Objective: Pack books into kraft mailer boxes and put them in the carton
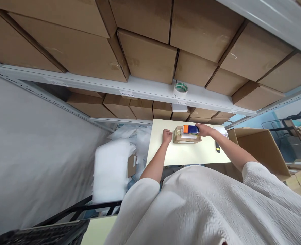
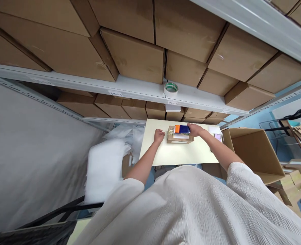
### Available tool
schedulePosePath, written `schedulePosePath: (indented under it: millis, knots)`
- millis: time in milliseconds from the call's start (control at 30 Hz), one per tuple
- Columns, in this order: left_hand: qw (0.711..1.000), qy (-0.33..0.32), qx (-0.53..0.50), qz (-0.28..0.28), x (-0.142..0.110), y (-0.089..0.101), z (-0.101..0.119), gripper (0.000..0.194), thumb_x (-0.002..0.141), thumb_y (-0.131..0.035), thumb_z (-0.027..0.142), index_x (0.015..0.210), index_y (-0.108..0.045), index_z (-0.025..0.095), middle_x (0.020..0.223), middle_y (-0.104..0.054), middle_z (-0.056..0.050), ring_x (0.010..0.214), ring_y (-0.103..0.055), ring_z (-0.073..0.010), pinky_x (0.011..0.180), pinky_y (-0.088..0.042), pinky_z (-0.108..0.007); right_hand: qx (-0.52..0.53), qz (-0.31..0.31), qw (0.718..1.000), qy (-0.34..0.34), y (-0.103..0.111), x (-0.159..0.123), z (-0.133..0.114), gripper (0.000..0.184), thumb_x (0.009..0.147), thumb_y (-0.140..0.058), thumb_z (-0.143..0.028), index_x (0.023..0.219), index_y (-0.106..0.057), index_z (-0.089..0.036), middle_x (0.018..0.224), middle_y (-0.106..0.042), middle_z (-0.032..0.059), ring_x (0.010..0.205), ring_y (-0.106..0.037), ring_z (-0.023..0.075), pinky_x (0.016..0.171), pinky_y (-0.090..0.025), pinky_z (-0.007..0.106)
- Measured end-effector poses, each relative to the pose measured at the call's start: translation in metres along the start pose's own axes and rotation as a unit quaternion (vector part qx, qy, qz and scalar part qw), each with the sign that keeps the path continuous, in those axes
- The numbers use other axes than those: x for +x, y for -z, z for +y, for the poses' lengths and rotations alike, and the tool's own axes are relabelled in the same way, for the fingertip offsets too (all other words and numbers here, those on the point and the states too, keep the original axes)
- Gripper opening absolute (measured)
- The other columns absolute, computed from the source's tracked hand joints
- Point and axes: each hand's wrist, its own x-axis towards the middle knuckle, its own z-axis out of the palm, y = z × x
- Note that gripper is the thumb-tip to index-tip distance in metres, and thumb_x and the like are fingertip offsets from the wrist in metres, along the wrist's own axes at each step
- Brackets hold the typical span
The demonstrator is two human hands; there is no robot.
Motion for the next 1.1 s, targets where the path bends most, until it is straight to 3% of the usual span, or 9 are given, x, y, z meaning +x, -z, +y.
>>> schedulePosePath:
  millis: [200,400,567,667,733,833,967,1100]
  knots:
    - [0.999,0.017,0.036,0.0,-0.005,-0.021,-0.007,0.034,0.078,-0.07,0.007,0.102,-0.055,0.025,0.081,-0.064,0.003,0.084,-0.069,-0.0215,0.085,-0.053,-0.035,-0.005,-0.005,1.0,-0.016,-0.001,-0.001,-0.002,0.045,0.084,-0.082,-0.026,0.123,-0.061,-0.023,0.117,-0.078,0.0113,0.096,-0.072,0.026,0.07,-0.046,0.029]
    - [0.995,-0.024,0.073,0.057,-0.01,-0.026,0.0,0.037,0.077,-0.072,0.007,0.107,-0.06,0.025,0.111,-0.068,-0.006,0.111,-0.069,-0.0254,0.099,-0.052,-0.039,-0.01,0.002,1.0,-0.013,-0.004,0.0,-0.001,0.043,0.084,-0.082,-0.026,0.121,-0.061,-0.022,0.119,-0.078,0.0113,0.098,-0.072,0.0266,0.073,-0.048,0.03]
    - [0.997,-0.053,0.055,-0.028,-0.02,-0.014,0.003,0.029,0.08,-0.066,0.009,0.104,-0.065,0.024,0.097,-0.073,-0.003,0.095,-0.073,-0.0211,0.094,-0.056,-0.036,-0.01,0.006,1.0,-0.01,-0.007,0.0,0.0,0.044,0.084,-0.083,-0.026,0.121,-0.061,-0.023,0.119,-0.077,0.0107,0.099,-0.072,0.0264,0.076,-0.049,0.03]
    - [0.992,-0.084,0.09,-0.04,-0.027,-0.003,0.01,0.033,0.082,-0.066,0.01,0.112,-0.067,0.024,0.111,-0.076,-0.007,0.103,-0.075,-0.0258,0.098,-0.057,-0.042,-0.003,0.006,1.0,-0.001,-0.009,0.0,0.0,0.044,0.084,-0.083,-0.026,0.122,-0.06,-0.022,0.119,-0.077,0.0114,0.1,-0.072,0.0267,0.077,-0.049,0.03]
    - [0.973,-0.169,0.141,-0.065,-0.033,0.0,0.021,0.043,0.084,-0.065,0.008,0.123,-0.068,0.024,0.132,-0.074,-0.012,0.125,-0.07,-0.0297,0.111,-0.054,-0.046,0.001,0.014,1.0,0.003,-0.01,-0.001,0.0,0.047,0.084,-0.083,-0.027,0.124,-0.06,-0.021,0.119,-0.076,0.0122,0.102,-0.071,0.0274,0.079,-0.05,0.03]
    - [0.918,-0.281,0.241,-0.142,-0.042,-0.002,0.038,0.064,0.083,-0.068,0.009,0.145,-0.063,0.023,0.156,-0.063,-0.014,0.151,-0.053,-0.0335,0.128,-0.041,-0.05,0.002,0.041,0.999,0.012,-0.012,-0.003,-0.001,0.046,0.084,-0.082,-0.029,0.124,-0.061,-0.02,0.121,-0.075,0.0133,0.106,-0.069,0.0284,0.081,-0.05,0.031]
    - [0.861,-0.305,0.344,-0.219,-0.05,-0.008,0.05,0.09,0.085,-0.077,0.018,0.167,-0.043,0.024,0.174,-0.047,-0.015,0.168,-0.032,-0.0359,0.135,-0.028,-0.053,0.012,0.064,0.998,0.02,-0.015,-0.007,0.0,0.041,0.085,-0.079,-0.026,0.122,-0.062,-0.021,0.125,-0.075,0.0118,0.11,-0.069,0.0281,0.08,-0.049,0.03]
    - [0.837,-0.286,0.405,-0.232,-0.052,-0.003,0.05,0.095,0.089,-0.075,0.023,0.174,-0.031,0.025,0.18,-0.037,-0.016,0.17,-0.025,-0.0354,0.136,-0.024,-0.054,0.028,0.037,0.999,0.023,-0.013,-0.009,0.002,0.043,0.086,-0.079,-0.028,0.124,-0.062,-0.023,0.121,-0.078,0.0087,0.101,-0.072,0.0263,0.073,-0.047,0.029]
